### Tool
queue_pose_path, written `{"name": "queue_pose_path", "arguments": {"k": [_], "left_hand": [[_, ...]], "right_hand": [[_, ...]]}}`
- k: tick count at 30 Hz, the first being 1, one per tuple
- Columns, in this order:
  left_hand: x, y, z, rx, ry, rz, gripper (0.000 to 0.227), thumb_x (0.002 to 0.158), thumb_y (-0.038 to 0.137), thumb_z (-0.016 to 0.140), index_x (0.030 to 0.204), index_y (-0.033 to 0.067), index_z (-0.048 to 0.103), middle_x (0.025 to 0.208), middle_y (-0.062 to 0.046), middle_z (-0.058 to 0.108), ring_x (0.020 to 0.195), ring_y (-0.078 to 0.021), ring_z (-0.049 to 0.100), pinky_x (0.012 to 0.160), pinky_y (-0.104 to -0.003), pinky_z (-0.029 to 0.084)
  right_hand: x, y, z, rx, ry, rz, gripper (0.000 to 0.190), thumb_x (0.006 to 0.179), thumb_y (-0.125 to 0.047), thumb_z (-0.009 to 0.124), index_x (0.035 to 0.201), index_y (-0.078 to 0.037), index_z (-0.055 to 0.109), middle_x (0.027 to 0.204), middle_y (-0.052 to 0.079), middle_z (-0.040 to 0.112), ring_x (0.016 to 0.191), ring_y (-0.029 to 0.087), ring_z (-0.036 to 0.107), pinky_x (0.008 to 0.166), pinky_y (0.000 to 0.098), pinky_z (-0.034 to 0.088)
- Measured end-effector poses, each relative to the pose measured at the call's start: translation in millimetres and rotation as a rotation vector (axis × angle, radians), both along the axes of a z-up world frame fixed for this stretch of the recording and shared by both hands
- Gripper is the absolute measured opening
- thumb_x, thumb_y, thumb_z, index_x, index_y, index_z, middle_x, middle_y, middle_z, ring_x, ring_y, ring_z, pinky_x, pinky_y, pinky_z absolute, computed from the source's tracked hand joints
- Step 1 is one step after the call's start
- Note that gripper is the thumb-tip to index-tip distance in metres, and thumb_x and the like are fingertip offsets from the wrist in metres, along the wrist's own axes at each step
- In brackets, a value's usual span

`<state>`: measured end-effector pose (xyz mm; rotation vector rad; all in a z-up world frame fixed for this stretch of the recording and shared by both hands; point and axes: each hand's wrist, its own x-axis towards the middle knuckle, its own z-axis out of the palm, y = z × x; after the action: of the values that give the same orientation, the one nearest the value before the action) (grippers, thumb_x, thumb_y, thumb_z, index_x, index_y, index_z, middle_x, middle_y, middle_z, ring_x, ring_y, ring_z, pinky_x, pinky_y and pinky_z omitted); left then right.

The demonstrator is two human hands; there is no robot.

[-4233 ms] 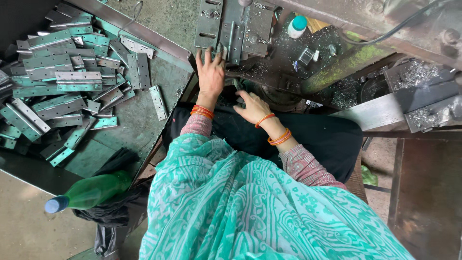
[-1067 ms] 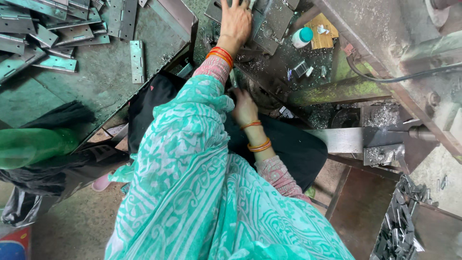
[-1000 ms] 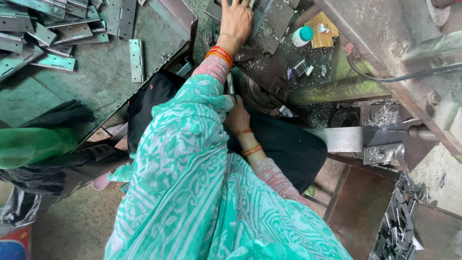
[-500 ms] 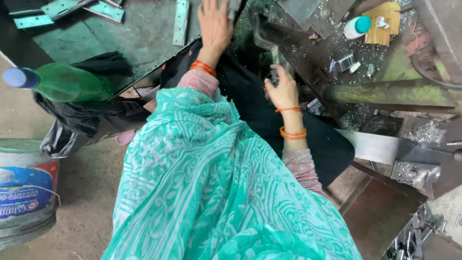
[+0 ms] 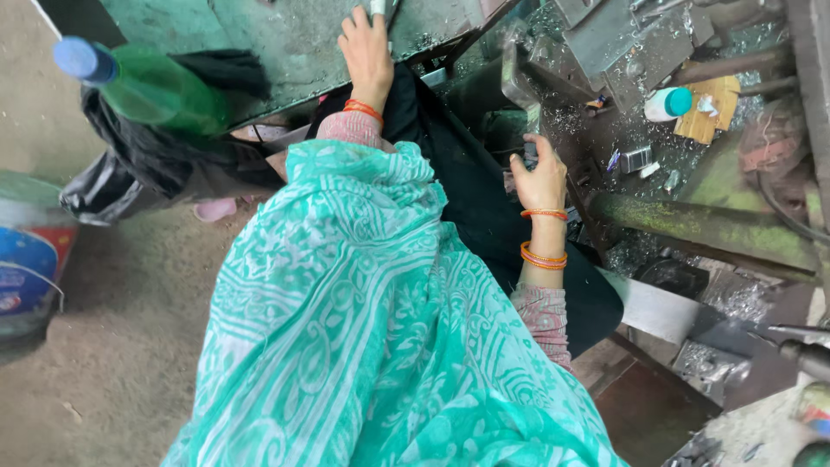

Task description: The person repeatedly picks up metal hinge-like parts from a pile, places them into a press machine, and operates the lever to process them. The person handles the parts one at a time and returns them to the pile after each cycle.

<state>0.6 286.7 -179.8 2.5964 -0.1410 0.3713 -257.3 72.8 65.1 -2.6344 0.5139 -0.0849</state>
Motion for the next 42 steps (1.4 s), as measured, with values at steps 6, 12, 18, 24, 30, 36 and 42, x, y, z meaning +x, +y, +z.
{"name": "queue_pose_path", "arguments": {"k": [6,12,18,24,30,36,42], "left_hand": [[7,-7,-25,-0.364,-0.084,0.002,0.041,0.08,-0.004,0.066,0.119,0.0069,0.063,0.114,-0.022,0.062,0.1,-0.0442,0.06,0.085,-0.051,0.052],[36,-31,-36,-0.879,0.201,0.306,0.047,0.065,-0.001,0.069,0.111,0.0093,0.07,0.096,-0.014,0.073,0.089,-0.0356,0.073,0.08,-0.045,0.057],[33,-47,9,-0.495,0.228,0.069,0.056,0.076,0.009,0.074,0.131,0.0147,0.066,0.114,-0.012,0.068,0.109,-0.0386,0.061,0.089,-0.046,0.055],[-20,-40,55,-0.136,0.2,-0.185,0.069,0.072,0.036,0.086,0.129,0.0071,0.06,0.123,-0.015,0.057,0.116,-0.0397,0.05,0.092,-0.056,0.048],[-33,-39,47,0.252,-0.026,-0.318,0.044,0.076,0.02,0.078,0.115,0.0056,0.067,0.134,-0.016,0.055,0.115,-0.0376,0.052,0.097,-0.061,0.046],[9,-25,12,-0.49,0.269,0.025,0.042,0.087,0.006,0.062,0.128,0.006,0.07,0.119,-0.022,0.07,0.107,-0.039,0.069,0.094,-0.045,0.054],[30,-6,-1,-0.643,0.319,0.264,0.046,0.078,0.006,0.065,0.123,0.0107,0.073,0.107,-0.02,0.076,0.101,-0.0335,0.074,0.09,-0.042,0.055]], "right_hand": [[-1,8,-2,-0.008,0.019,0.03,0.038,0.09,-0.024,0.076,0.125,-0.011,0.068,0.11,0.025,0.073,0.104,0.042,0.069,0.091,0.0472,0.053],[3,2,-4,0.063,0.065,-0.078,0.039,0.088,-0.026,0.074,0.125,-0.013,0.067,0.11,0.022,0.073,0.103,0.039,0.071,0.091,0.046,0.055],[-3,1,-7,0.042,-0.02,-0.028,0.04,0.087,-0.025,0.076,0.124,-0.012,0.067,0.114,0.023,0.072,0.107,0.041,0.068,0.092,0.0478,0.053],[-3,-2,-14,0.055,-0.017,-0.03,0.041,0.087,-0.025,0.075,0.126,-0.013,0.066,0.115,0.022,0.072,0.108,0.041,0.067,0.093,0.048,0.053],[1,2,-9,0.054,-0.017,-0.018,0.041,0.087,-0.026,0.075,0.125,-0.013,0.066,0.117,0.021,0.072,0.108,0.04,0.068,0.092,0.0477,0.053],[1,6,-5,0.078,0.033,-0.086,0.041,0.087,-0.027,0.074,0.125,-0.015,0.066,0.114,0.019,0.071,0.104,0.038,0.069,0.088,0.0469,0.054],[0,7,-7,0.081,0.009,-0.106,0.041,0.086,-0.026,0.075,0.125,-0.017,0.065,0.115,0.017,0.071,0.106,0.039,0.067,0.088,0.0474,0.055]]}}
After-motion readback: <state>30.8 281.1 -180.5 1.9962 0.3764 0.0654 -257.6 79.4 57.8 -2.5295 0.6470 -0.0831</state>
